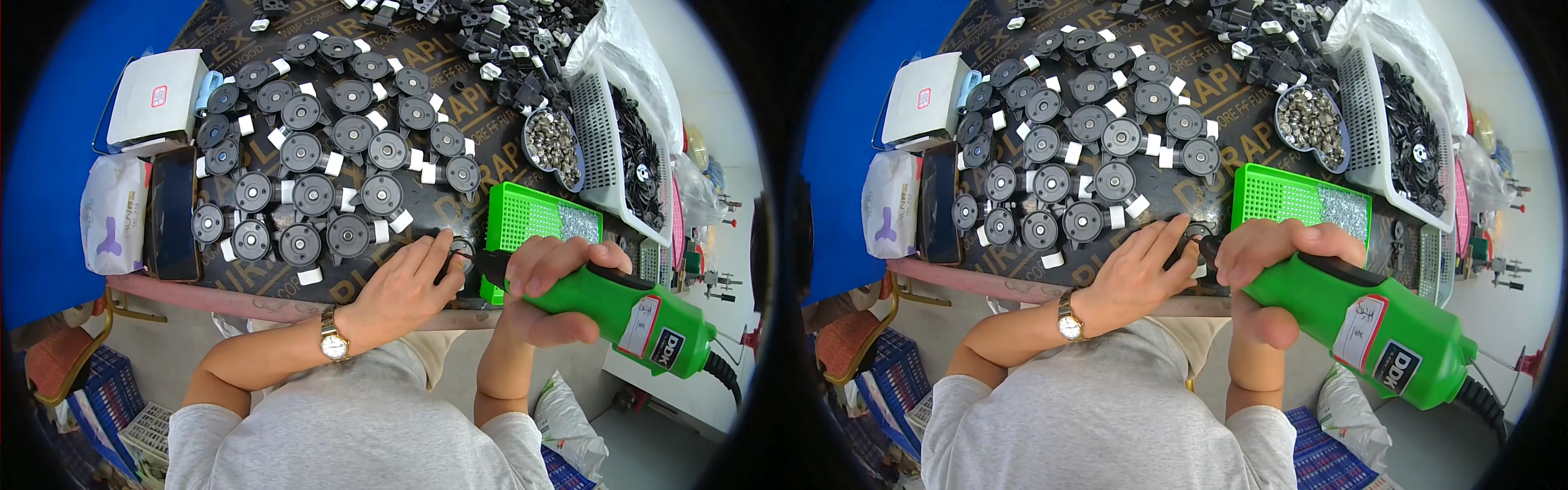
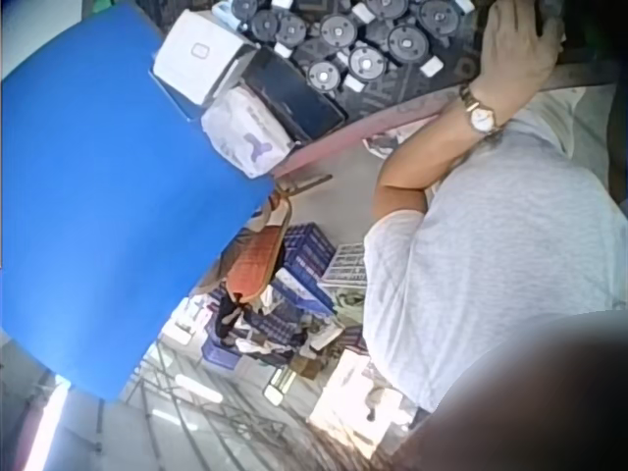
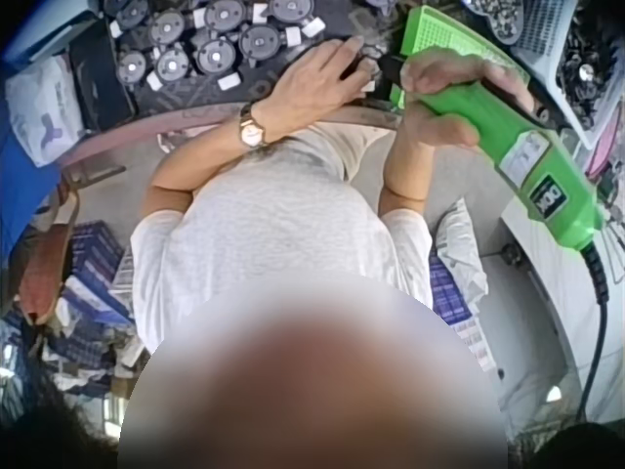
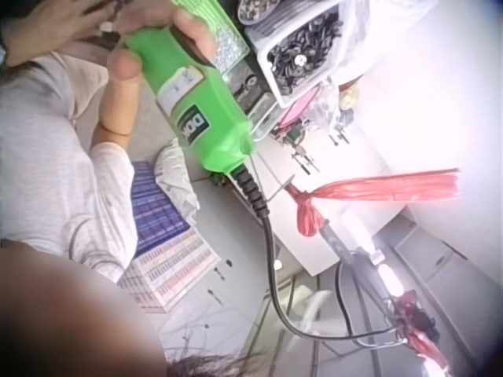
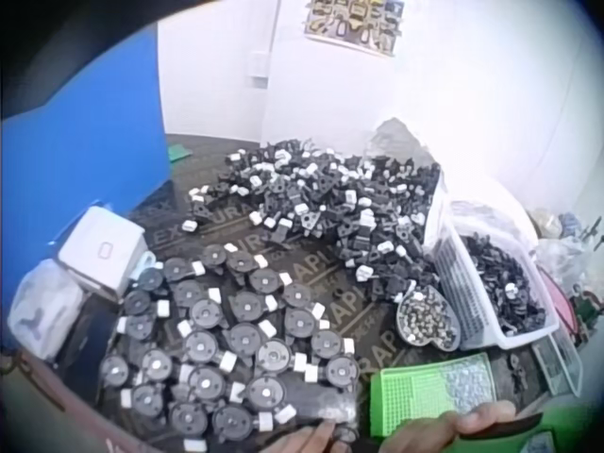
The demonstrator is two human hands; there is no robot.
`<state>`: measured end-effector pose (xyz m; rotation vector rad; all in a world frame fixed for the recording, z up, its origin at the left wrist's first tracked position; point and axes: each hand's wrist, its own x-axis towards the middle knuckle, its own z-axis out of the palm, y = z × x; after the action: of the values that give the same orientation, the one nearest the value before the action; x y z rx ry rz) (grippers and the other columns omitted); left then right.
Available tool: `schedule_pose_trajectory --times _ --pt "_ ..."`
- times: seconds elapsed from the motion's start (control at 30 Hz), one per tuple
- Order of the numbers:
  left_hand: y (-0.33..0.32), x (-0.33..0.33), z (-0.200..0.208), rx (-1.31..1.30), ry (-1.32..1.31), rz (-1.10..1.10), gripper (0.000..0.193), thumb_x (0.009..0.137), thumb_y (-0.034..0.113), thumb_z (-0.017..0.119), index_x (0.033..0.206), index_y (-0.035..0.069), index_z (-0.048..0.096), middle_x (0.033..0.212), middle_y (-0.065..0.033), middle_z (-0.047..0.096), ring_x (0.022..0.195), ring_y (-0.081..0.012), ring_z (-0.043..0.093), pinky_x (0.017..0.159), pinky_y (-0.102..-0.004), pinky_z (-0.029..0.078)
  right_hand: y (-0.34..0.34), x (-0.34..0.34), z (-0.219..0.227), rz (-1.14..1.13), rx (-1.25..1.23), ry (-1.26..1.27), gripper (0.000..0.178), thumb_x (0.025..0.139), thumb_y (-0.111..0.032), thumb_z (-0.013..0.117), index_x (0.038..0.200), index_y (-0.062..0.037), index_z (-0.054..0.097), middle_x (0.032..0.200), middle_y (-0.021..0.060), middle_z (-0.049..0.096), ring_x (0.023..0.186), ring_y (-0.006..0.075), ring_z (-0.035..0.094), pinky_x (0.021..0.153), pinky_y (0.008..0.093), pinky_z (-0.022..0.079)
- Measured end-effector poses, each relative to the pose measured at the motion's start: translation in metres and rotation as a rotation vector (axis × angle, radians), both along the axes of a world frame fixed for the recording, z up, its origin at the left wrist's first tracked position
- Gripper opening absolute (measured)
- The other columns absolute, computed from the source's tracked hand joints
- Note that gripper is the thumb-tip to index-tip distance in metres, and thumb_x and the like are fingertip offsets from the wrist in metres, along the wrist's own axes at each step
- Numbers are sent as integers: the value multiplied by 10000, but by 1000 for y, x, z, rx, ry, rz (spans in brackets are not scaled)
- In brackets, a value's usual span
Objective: The person fastens screws into small circular electronic components on a workbench using an electric screwdriver.
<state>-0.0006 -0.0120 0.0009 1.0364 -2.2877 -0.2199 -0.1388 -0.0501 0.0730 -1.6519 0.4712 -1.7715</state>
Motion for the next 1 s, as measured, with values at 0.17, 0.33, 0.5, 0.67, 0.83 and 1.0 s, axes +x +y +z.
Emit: schedule_pose_trajectory --times 0.17,0.33,0.5,0.67,0.83,1.0 --pt "0 0 -1 -8 0 6 418 713 251 668 1039 16 553 1163 -194 491 950 -285 534 801 -339 481 0 -1 -1 8 10 18 650 824 -546 550 1160 -24 357 625 56 466 437 142 425 386 236 377" --pt "1 0 -1 -2 -13 -1 402 724 263 657 1029 20 557 1167 -192 488 958 -281 531 807 -338 478 1 0 -1 20 0 17 651 820 -538 562 1158 -23 354 628 58 470 445 143 431 394 235 385" --pt "1 0 -1 6 -21 3 387 729 264 652 1018 24 560 1173 -194 484 961 -277 530 812 -336 476 3 1 -1 47 -23 29 650 813 -531 577 1151 -22 356 625 60 473 450 147 439 398 237 390" --pt "1 1 -1 4 -18 -3 378 729 253 653 1015 25 560 1179 -195 483 968 -278 529 810 -337 478 3 3 -2 35 -35 19 656 806 -526 591 1149 -20 352 627 64 479 449 151 446 396 237 391" --pt "1 1 -2 -6 3 9 369 725 243 653 1005 21 560 1180 -195 481 963 -279 529 801 -338 480 6 4 -2 51 -23 60 648 806 -503 605 1150 -18 347 631 65 490 446 156 451 399 235 392" --pt "1 1 -3 -14 26 10 361 722 243 653 991 20 562 1178 -193 482 951 -277 529 787 -337 481 5 9 -1 56 -33 57 635 805 -494 612 1143 -24 352 634 63 499 445 157 453 401 231 390"
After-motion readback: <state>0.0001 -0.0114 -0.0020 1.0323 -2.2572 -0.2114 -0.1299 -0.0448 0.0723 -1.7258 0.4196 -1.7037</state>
